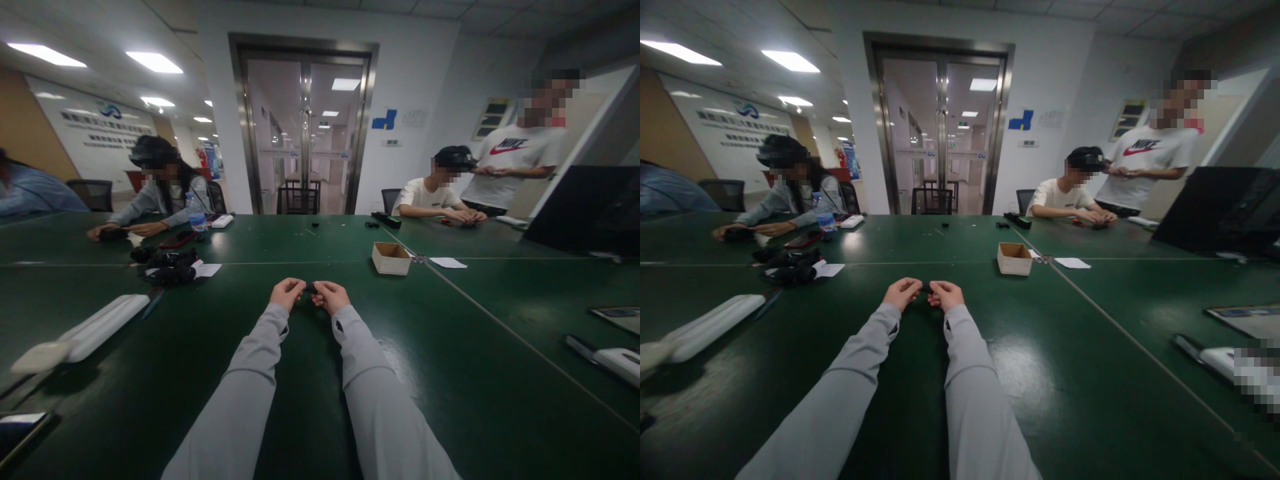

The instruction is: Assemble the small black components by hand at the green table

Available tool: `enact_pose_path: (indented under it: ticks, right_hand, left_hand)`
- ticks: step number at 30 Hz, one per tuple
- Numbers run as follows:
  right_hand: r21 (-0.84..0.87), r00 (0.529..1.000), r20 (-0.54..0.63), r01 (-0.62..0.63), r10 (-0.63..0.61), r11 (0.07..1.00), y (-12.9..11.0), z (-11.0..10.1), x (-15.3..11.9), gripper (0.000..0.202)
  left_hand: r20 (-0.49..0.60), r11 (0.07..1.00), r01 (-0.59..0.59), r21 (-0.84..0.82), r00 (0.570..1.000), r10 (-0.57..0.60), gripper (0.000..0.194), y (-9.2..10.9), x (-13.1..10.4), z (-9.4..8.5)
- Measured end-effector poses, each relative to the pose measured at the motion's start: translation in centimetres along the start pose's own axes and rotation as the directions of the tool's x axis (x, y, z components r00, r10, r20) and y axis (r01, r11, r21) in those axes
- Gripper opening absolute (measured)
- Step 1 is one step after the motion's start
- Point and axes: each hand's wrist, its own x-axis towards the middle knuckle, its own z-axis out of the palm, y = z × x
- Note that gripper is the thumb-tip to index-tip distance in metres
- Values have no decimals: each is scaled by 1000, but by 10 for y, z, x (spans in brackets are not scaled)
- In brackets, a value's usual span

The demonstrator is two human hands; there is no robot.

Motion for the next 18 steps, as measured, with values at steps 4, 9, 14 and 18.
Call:
enact_pose_path:
  ticks: [4,9,14,18]
  right_hand:
    - [8,1000,-3,-1,1,1000,0,0,0,23]
    - [2,1000,-10,-13,13,1000,-2,2,-1,20]
    - [-26,992,110,69,-65,997,-1,3,-3,28]
    - [-96,975,188,140,-121,985,-1,2,-5,35]
  left_hand:
    - [104,997,-77,-3,992,77,38,4,-1,-4]
    - [91,995,-33,93,996,24,37,4,0,-4]
    - [-90,898,2,441,995,42,38,5,-4,-3]
    - [-184,749,33,661,976,119,47,14,-10,-4]
